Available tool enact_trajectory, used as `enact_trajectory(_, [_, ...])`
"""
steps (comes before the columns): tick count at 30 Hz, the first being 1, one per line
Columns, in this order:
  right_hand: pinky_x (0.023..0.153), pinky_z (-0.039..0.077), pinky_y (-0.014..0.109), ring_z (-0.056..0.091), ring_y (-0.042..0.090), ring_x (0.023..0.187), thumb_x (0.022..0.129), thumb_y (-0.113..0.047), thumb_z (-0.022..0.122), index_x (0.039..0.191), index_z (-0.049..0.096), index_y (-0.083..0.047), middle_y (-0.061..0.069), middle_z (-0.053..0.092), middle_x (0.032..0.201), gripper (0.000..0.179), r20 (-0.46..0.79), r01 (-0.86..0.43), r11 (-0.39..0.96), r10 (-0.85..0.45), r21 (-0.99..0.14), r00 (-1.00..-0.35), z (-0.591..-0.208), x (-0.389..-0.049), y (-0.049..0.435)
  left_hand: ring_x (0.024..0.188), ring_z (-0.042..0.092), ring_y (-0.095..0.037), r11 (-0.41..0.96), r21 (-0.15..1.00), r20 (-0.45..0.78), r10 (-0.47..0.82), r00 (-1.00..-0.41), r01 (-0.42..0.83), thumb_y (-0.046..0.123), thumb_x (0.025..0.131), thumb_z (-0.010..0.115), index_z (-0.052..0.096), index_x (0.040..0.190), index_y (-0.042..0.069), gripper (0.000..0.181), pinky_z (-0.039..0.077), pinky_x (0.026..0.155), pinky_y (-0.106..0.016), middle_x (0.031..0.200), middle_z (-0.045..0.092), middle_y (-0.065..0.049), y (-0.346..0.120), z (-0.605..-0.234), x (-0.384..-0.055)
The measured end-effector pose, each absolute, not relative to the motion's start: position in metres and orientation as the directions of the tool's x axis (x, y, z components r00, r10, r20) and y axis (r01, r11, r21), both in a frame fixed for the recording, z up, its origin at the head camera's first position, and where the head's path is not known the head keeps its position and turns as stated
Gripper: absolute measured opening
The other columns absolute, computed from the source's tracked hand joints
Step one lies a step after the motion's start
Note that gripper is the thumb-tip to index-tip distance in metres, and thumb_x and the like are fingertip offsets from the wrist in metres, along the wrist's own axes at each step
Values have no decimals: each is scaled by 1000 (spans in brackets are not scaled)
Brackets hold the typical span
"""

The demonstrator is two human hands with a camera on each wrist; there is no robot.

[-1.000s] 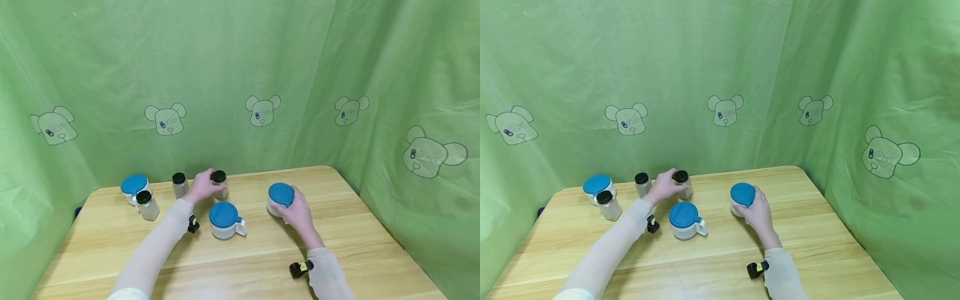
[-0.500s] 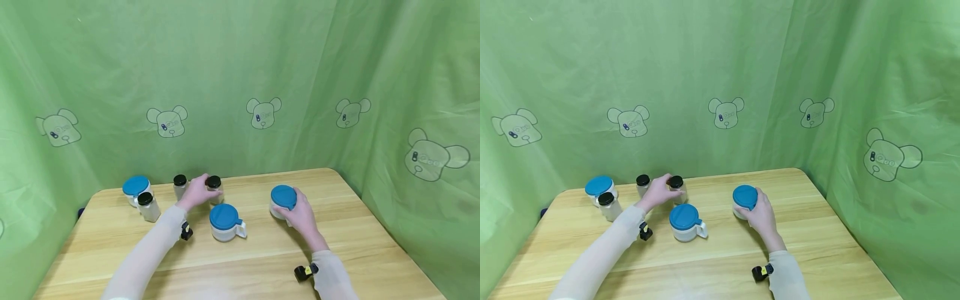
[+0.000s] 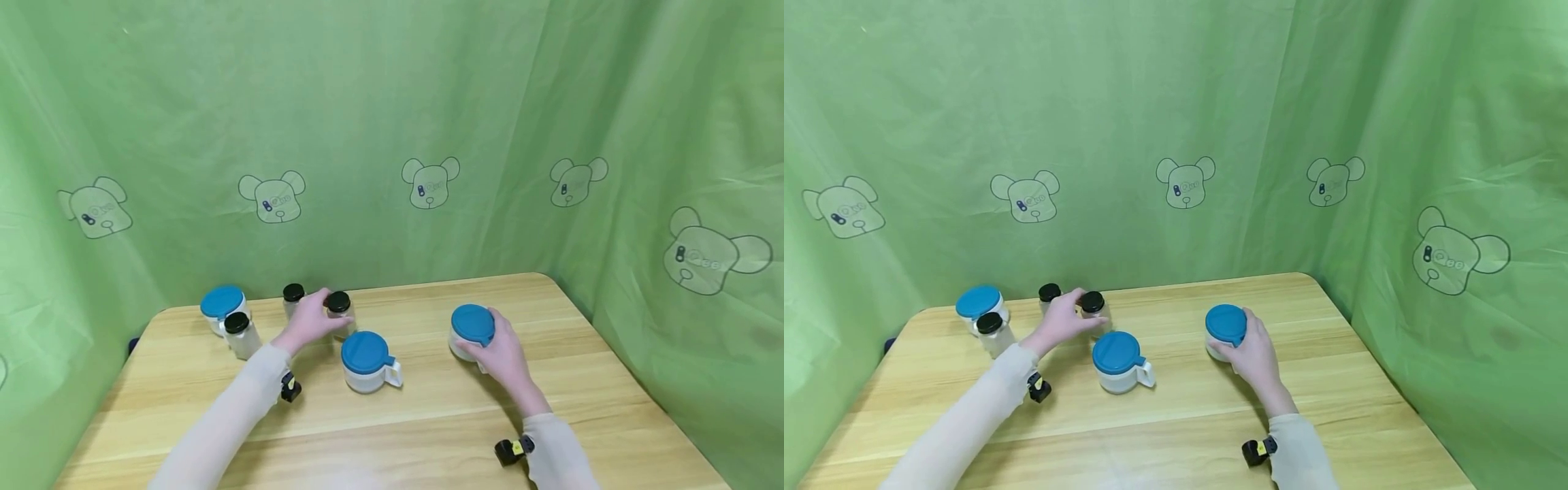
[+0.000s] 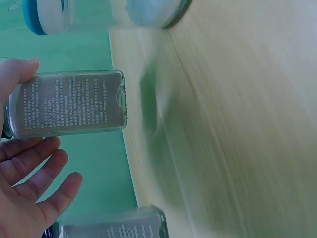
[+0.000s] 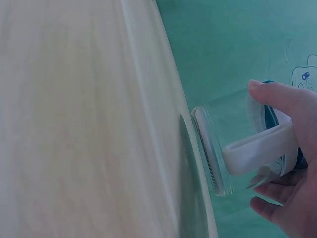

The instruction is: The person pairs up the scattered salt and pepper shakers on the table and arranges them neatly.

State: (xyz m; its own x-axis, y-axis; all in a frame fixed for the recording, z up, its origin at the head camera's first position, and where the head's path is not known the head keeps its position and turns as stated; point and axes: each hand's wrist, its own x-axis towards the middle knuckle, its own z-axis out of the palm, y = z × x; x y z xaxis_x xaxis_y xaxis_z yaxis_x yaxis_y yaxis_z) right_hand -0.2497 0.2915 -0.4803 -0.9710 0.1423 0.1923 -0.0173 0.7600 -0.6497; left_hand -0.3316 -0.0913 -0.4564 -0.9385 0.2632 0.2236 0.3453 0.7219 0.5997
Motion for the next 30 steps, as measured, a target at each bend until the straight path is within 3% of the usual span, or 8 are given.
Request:
enact_trajectory(7, [105,39,64,40,49,133,77,-53,77,152,21,2,31,36,148,108,197,-15,768,146,-640,-969,-483,-249,297,107,63,-31,726,604,221,242,-945,327,49,75,80,55,127,-1,76,54,91,-46,119,65,-18,-105,-455,-322])
enact_trajectory(16, [105,37,67,38,51,133,78,-54,76,152,20,3,33,33,149,109,193,-20,770,134,-638,-972,-480,-242,299,95,62,-27,735,597,227,229,-947,321,47,74,81,57,117,6,64,54,81,-43,110,67,-15,-121,-458,-306])
enact_trajectory(23, [104,39,66,40,51,132,78,-54,76,151,21,3,33,35,148,108,188,-10,777,140,-630,-972,-478,-235,304,111,62,-31,732,617,198,211,-957,289,49,73,81,45,142,1,91,54,93,-46,134,58,-20,-131,-456,-296])
enact_trajectory(30, [101,40,67,41,53,129,78,-53,76,151,21,4,35,36,145,108,197,-7,787,146,-617,-969,-475,-230,313,112,62,-34,726,620,203,218,-955,297,47,74,81,50,134,0,82,53,95,-49,125,63,-20,-138,-453,-283])
